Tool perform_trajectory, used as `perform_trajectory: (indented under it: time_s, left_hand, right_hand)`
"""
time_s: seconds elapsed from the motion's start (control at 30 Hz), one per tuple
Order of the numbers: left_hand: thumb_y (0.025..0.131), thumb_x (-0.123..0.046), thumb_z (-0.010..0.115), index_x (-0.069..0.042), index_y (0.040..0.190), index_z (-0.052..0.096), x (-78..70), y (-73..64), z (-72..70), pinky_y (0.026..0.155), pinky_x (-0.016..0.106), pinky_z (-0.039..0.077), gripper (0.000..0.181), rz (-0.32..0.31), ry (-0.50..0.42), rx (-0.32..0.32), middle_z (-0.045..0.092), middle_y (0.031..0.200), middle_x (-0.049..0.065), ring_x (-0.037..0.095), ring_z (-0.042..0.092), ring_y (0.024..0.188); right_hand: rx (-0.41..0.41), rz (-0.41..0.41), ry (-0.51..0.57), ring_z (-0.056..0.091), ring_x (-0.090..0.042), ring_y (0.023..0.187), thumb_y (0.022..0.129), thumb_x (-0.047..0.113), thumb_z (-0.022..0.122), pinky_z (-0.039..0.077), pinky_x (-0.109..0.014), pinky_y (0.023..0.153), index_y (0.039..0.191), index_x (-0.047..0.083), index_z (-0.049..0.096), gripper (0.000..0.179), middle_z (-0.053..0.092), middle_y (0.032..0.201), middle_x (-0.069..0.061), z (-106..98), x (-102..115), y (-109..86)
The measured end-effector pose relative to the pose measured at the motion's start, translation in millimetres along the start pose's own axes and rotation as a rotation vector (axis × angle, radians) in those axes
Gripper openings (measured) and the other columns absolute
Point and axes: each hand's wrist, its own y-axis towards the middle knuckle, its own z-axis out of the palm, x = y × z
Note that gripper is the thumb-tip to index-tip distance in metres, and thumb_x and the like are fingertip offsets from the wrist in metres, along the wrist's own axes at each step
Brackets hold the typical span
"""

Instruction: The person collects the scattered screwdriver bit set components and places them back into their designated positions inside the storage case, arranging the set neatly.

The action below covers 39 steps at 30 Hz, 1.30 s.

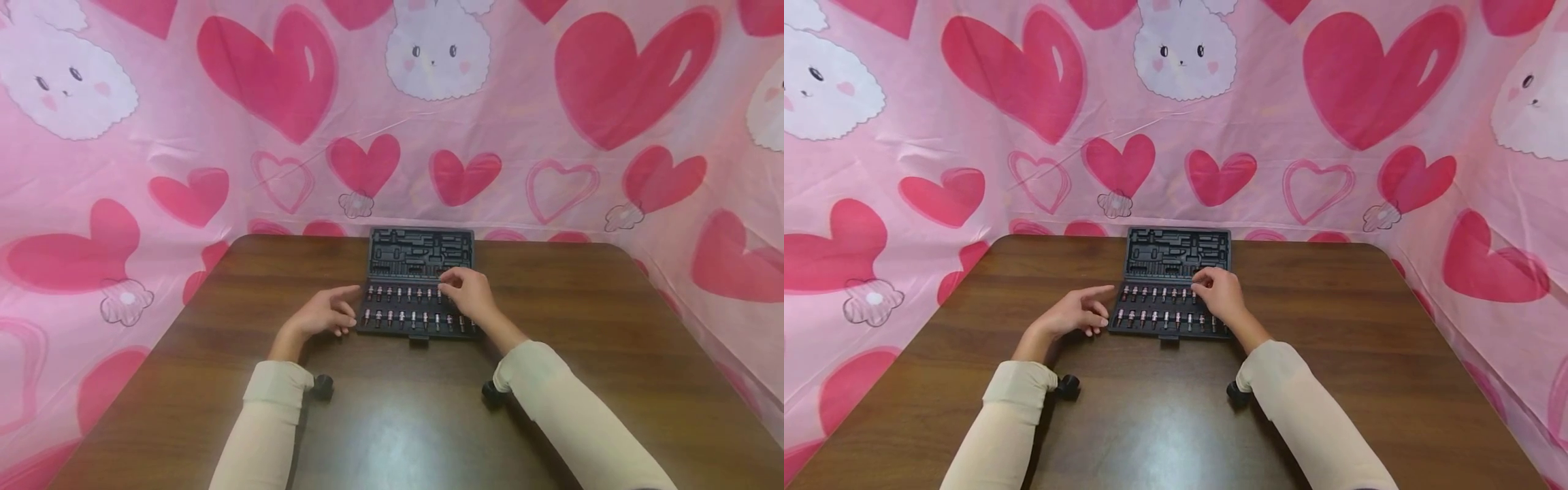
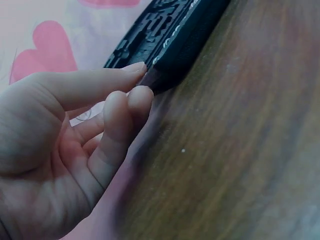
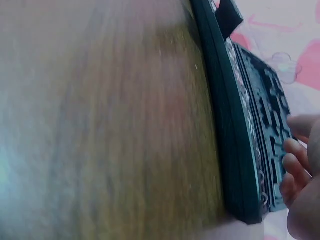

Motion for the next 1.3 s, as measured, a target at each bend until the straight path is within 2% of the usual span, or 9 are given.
perform_trajectory:
  time_s: [0.23, 0.4, 0.53, 0.7, 0.8, 1.0, 1.2, 1.3]
  left_hand:
    - [0.086, 0.003, 0.068, -0.009, 0.145, 0.046, 3.9, 4.8, 0.1, 0.071, 0.037, 0.057, 0.064, 0.033, -0.006, -0.071, 0.064, 0.105, 0.018, 0.026, 0.065, 0.078]
    - [0.086, 0.001, 0.069, -0.008, 0.144, 0.047, 5.2, 6.0, -0.5, 0.076, 0.038, 0.055, 0.063, 0.040, 0.005, -0.139, 0.062, 0.114, 0.020, 0.027, 0.066, 0.083]
    - [0.085, -0.002, 0.071, -0.010, 0.143, 0.049, 6.9, 9.8, -2.9, 0.084, 0.041, 0.051, 0.063, 0.046, 0.040, -0.192, 0.062, 0.118, 0.017, 0.026, 0.064, 0.092]
    - [0.087, -0.007, 0.071, -0.013, 0.143, 0.050, 8.9, 17.3, -5.0, 0.090, 0.045, 0.048, 0.060, 0.044, 0.036, -0.203, 0.062, 0.120, 0.013, 0.027, 0.063, 0.098]
    - [0.088, -0.005, 0.070, -0.012, 0.141, 0.051, 10.4, 21.9, -5.4, 0.088, 0.042, 0.051, 0.057, 0.047, -0.031, -0.213, 0.061, 0.120, 0.016, 0.027, 0.066, 0.094]
    - [0.090, 0.005, 0.063, 0.002, 0.141, 0.047, 6.4, 32.3, -5.9, 0.080, 0.039, 0.055, 0.053, 0.068, -0.156, -0.205, 0.057, 0.119, 0.029, 0.029, 0.065, 0.091]
    - [0.090, 0.009, 0.060, 0.006, 0.140, 0.045, 5.2, 45.2, -9.6, 0.079, 0.040, 0.055, 0.052, 0.068, -0.184, -0.188, 0.056, 0.118, 0.032, 0.025, 0.064, 0.088]
    - [0.091, 0.008, 0.060, 0.006, 0.140, 0.045, 1.7, 48.2, -12.5, 0.079, 0.041, 0.055, 0.051, 0.052, -0.157, -0.176, 0.056, 0.118, 0.032, 0.026, 0.064, 0.088]
  right_hand:
    - [-0.180, 0.028, -0.006, 0.058, -0.025, 0.077, 0.085, 0.009, 0.074, 0.046, -0.041, 0.072, 0.092, 0.005, 0.072, 0.008, 0.062, 0.083, -0.009, -7, -12, 0.7]
    - [-0.232, 0.057, -0.003, 0.056, -0.027, 0.078, 0.084, 0.008, 0.075, 0.043, -0.041, 0.072, 0.096, 0.003, 0.071, 0.014, 0.059, 0.086, -0.011, -9, -18, 2.6]
    - [-0.237, 0.077, 0.008, 0.057, -0.029, 0.083, 0.084, 0.007, 0.074, 0.044, -0.044, 0.077, 0.100, 0.003, 0.070, 0.017, 0.059, 0.091, -0.014, -11, -25, 4.4]
    - [-0.214, 0.130, 0.022, 0.059, -0.033, 0.092, 0.085, 0.006, 0.074, 0.045, -0.047, 0.085, 0.105, 0.002, 0.070, 0.021, 0.061, 0.099, -0.017, -14, -33, 6.3]
    - [-0.182, 0.152, 0.027, 0.060, -0.034, 0.096, 0.086, 0.007, 0.073, 0.045, -0.048, 0.087, 0.109, 0.002, 0.069, 0.023, 0.061, 0.103, -0.018, -15, -34, 7.1]
    - [-0.168, 0.176, 0.031, 0.061, -0.036, 0.101, 0.088, 0.006, 0.071, 0.044, -0.050, 0.092, 0.115, 0.003, 0.068, 0.027, 0.063, 0.108, -0.021, -18, -37, 10.2]
    - [-0.147, 0.192, 0.038, 0.062, -0.038, 0.103, 0.089, 0.003, 0.069, 0.044, -0.050, 0.092, 0.118, 0.002, 0.066, 0.030, 0.065, 0.111, -0.023, -19, -41, 10.5]
    - [-0.128, 0.203, 0.044, 0.061, -0.038, 0.105, 0.091, 0.003, 0.066, 0.044, -0.051, 0.093, 0.121, 0.004, 0.065, 0.030, 0.065, 0.116, -0.022, -19, -42, 10.9]
